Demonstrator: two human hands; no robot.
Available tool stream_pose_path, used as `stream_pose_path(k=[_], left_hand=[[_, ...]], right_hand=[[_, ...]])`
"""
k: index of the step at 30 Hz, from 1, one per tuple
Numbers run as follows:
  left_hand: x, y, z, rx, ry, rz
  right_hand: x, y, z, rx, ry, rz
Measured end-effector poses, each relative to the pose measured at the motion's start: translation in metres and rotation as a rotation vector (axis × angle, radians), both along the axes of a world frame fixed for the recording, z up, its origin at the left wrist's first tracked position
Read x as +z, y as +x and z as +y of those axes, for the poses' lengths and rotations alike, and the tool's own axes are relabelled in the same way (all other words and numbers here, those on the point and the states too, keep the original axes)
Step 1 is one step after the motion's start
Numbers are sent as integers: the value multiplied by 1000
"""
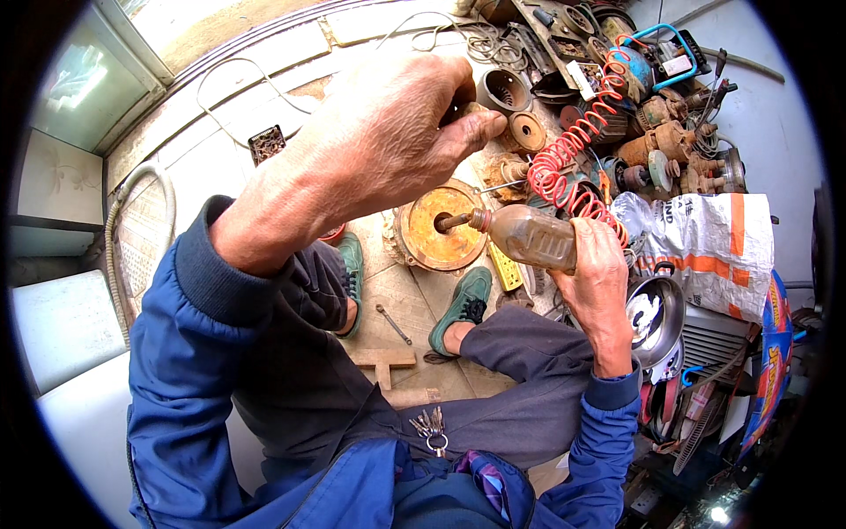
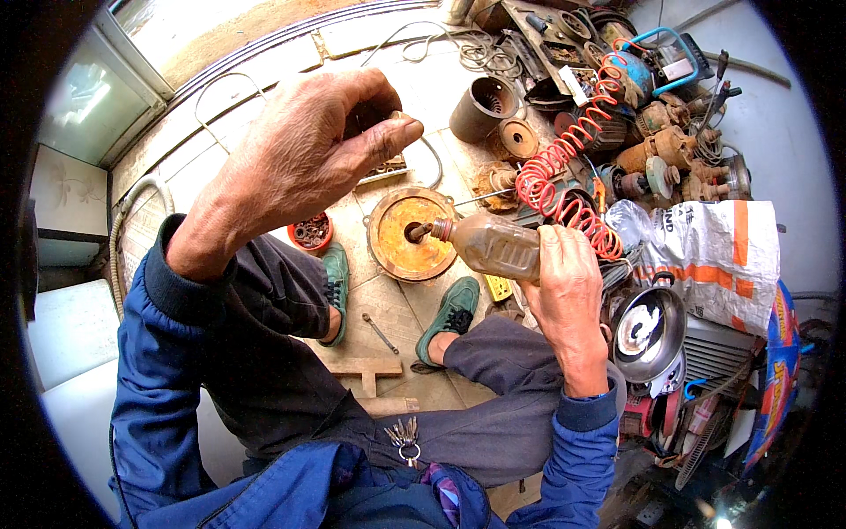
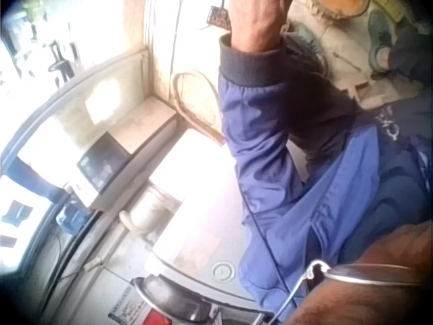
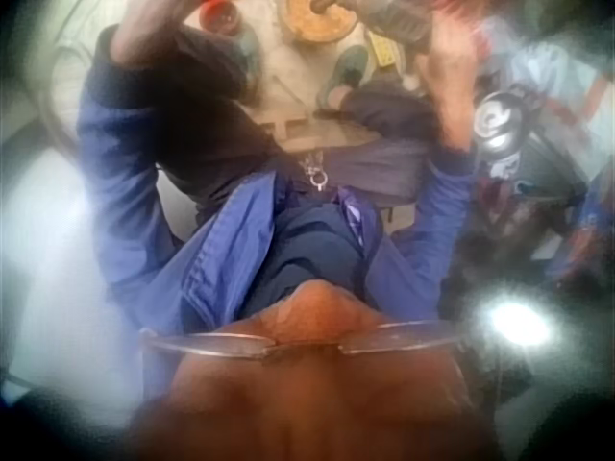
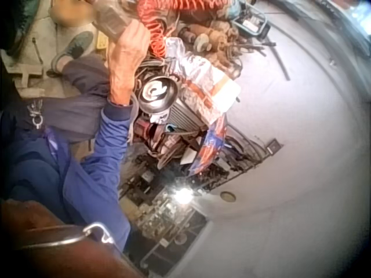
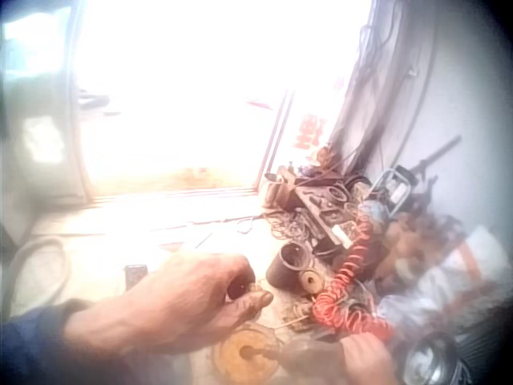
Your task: The person sits on the floor and works on a rusty mechanical part, likely a motor housing. They use a yellow multimeter to test electrical connections on the part, then pour liquid from a plastic bottle into the central opening. Finally, they wipe the surface of the part with a cloth.
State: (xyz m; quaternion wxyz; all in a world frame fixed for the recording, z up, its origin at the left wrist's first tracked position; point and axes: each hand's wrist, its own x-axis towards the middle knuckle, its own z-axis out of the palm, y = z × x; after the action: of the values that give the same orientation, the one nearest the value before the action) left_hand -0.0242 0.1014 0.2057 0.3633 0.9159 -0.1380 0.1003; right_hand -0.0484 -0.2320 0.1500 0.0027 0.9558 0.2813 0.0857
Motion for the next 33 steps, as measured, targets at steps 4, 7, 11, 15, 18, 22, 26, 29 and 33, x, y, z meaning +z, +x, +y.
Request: stream_pose_path(k=[4,7,11,15,18,22,26,29,33], left_hand=[[0,0,0,-6,2,-12],[0,1,0,-4,0,-15],[0,1,0,0,-1,1],[-1,1,1,0,27,-42],[-1,1,1,-5,13,-29],[0,1,1,-4,2,1],[0,1,2,-6,20,-11],[0,0,2,-3,27,-18],[-1,0,2,-2,8,-21]], right_hand=[[0,0,0,3,-5,-20],[1,0,2,-1,-7,-15],[0,1,3,-2,-4,-12],[1,1,3,10,-14,-37],[2,2,4,18,-14,-52],[4,2,6,35,-30,-65],[7,1,7,41,-55,-60],[6,2,7,38,-40,-76],[7,1,7,39,-64,-74]])
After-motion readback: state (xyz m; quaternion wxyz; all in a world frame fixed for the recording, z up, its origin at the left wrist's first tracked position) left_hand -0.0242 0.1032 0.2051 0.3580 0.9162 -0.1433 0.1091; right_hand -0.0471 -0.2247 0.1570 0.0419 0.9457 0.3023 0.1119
